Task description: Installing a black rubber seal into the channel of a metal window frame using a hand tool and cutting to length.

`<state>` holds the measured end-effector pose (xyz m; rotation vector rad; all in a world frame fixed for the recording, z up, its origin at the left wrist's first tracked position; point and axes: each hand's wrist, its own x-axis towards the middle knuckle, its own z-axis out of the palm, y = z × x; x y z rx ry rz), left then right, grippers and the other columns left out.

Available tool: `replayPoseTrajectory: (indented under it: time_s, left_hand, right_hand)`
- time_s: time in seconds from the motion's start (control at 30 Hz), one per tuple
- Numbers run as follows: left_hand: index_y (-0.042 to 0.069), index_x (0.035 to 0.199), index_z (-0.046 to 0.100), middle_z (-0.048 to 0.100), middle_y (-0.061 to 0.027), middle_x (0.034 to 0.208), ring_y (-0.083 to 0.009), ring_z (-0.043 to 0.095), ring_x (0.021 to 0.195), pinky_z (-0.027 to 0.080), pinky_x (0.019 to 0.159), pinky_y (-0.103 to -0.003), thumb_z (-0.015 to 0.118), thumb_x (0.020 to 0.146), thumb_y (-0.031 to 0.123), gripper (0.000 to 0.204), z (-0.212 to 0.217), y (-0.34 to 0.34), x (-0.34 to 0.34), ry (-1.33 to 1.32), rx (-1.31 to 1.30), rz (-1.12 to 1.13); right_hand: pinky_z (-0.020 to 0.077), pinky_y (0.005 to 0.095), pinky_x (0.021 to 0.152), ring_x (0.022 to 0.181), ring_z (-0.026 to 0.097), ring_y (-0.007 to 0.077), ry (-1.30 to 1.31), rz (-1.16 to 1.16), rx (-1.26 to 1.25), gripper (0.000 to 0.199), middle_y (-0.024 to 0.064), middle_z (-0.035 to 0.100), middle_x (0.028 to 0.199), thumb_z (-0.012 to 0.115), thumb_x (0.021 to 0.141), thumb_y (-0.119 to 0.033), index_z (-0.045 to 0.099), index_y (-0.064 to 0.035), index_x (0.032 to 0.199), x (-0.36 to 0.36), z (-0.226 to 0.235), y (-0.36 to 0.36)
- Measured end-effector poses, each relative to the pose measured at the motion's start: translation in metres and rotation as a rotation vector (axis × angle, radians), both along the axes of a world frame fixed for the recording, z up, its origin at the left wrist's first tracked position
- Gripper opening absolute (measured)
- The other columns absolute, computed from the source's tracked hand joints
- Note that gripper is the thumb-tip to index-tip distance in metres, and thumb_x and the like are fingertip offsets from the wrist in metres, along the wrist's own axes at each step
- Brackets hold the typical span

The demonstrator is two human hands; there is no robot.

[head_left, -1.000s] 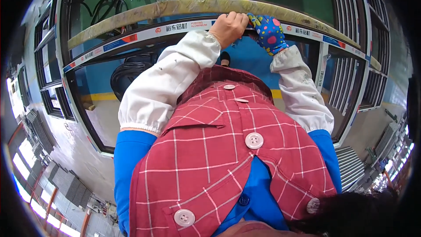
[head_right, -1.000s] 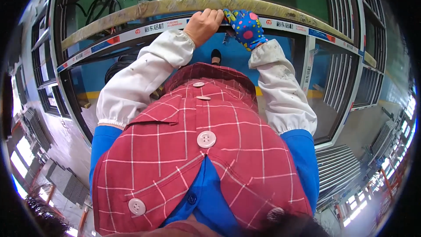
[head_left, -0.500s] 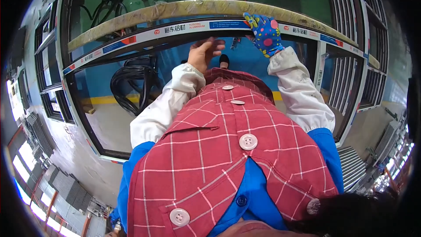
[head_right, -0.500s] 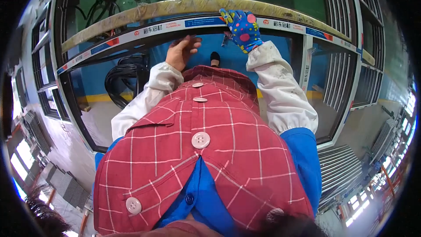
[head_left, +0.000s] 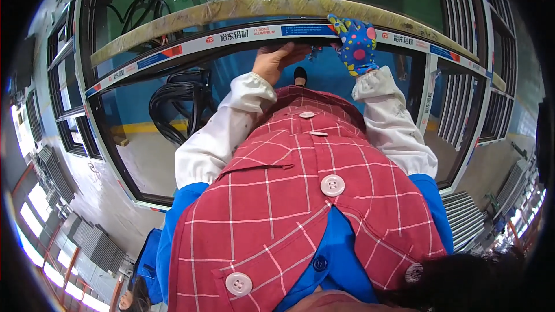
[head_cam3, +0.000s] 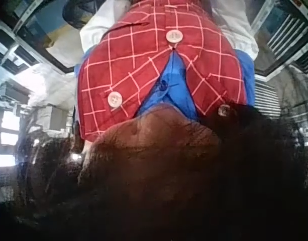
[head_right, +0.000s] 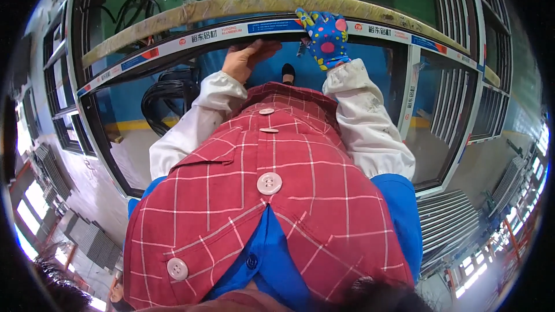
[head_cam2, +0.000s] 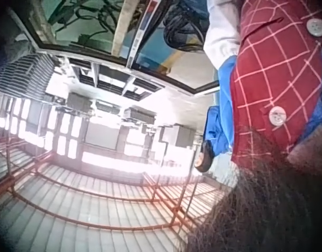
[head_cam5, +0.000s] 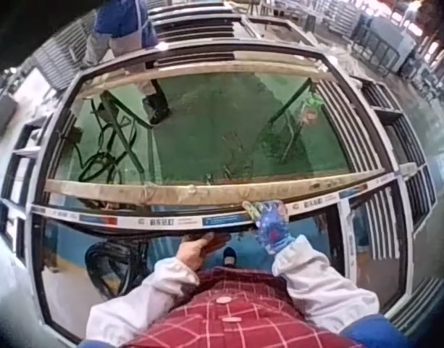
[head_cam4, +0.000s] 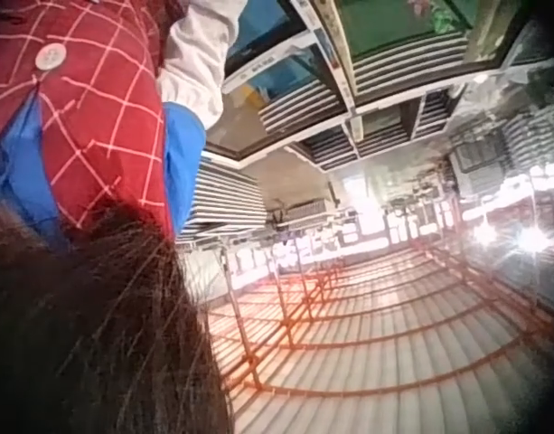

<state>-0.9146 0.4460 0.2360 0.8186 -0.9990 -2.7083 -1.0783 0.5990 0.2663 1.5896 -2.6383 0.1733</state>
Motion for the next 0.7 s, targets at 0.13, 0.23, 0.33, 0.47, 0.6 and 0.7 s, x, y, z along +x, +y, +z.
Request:
replayPoseTrajectory:
  time_s: [0.13, 0.23, 0.33, 0.47, 0.6, 0.7]
  left_hand:
    - [-0.006, 0.114, 0.052, 0.061, -0.0246, 0.107, -0.0371, 0.061, 0.100, 0.053, 0.085, -0.041, 0.053, 0.091, 0.007, 0.027, -0.005, 0.013, -0.006, 0.007, 0.040, 0.085]
    - [-0.007, 0.115, 0.051, 0.060, -0.0256, 0.108, -0.0383, 0.060, 0.101, 0.053, 0.086, -0.042, 0.052, 0.091, 0.007, 0.027, -0.005, 0.022, -0.006, 0.036, 0.085, 0.138]
    - [-0.008, 0.116, 0.049, 0.060, -0.0256, 0.107, -0.0383, 0.060, 0.101, 0.053, 0.087, -0.043, 0.052, 0.091, 0.005, 0.029, -0.009, 0.025, -0.002, 0.058, 0.131, 0.185]
    - [-0.007, 0.114, 0.050, 0.061, -0.0249, 0.106, -0.0380, 0.061, 0.100, 0.053, 0.087, -0.045, 0.052, 0.090, 0.004, 0.026, -0.021, 0.028, -0.004, 0.019, 0.117, 0.206]
    - [-0.007, 0.111, 0.052, 0.062, -0.0221, 0.101, -0.0360, 0.063, 0.095, 0.052, 0.087, -0.046, 0.057, 0.087, 0.004, 0.026, -0.022, 0.022, -0.002, -0.005, 0.102, 0.178]
    - [-0.006, 0.111, 0.053, 0.062, -0.0188, 0.102, -0.0340, 0.063, 0.093, 0.052, 0.087, -0.047, 0.057, 0.083, -0.004, 0.029, -0.011, -0.004, 0.024, -0.034, 0.048, 0.270]
  right_hand:
    - [0.0412, 0.0411, 0.089, 0.100, 0.055, 0.0269, -0.186, 0.259, -0.307, 0.066, 0.0069, 0.059, 0.109, 0.069, 0.071, -0.034, 0.048, -0.0167, 0.131, 0.003, 0.007, -0.010]
    - [0.0430, 0.0404, 0.087, 0.097, 0.056, 0.0266, -0.183, 0.223, -0.216, 0.058, 0.0071, 0.060, 0.107, 0.067, 0.074, -0.032, 0.051, -0.0169, 0.128, 0.005, 0.003, -0.015]
    - [0.0441, 0.0385, 0.081, 0.092, 0.057, 0.0256, -0.096, 0.189, -0.282, 0.051, 0.0061, 0.062, 0.102, 0.066, 0.074, -0.029, 0.056, -0.0176, 0.124, 0.009, -0.005, -0.017]
    - [0.0436, 0.0378, 0.078, 0.090, 0.057, 0.0254, -0.066, 0.149, -0.309, 0.050, 0.0059, 0.062, 0.099, 0.066, 0.074, -0.028, 0.057, -0.0163, 0.122, 0.018, -0.011, -0.022]
    - [0.0435, 0.0378, 0.080, 0.094, 0.057, 0.0261, 0.003, 0.145, -0.271, 0.050, 0.0074, 0.062, 0.102, 0.066, 0.074, -0.026, 0.057, -0.0155, 0.122, 0.032, -0.010, -0.034]
    - [0.0435, 0.0388, 0.080, 0.092, 0.057, 0.0262, 0.011, 0.165, -0.268, 0.049, 0.0075, 0.062, 0.099, 0.065, 0.075, -0.027, 0.057, -0.0149, 0.121, 0.040, -0.010, -0.042]
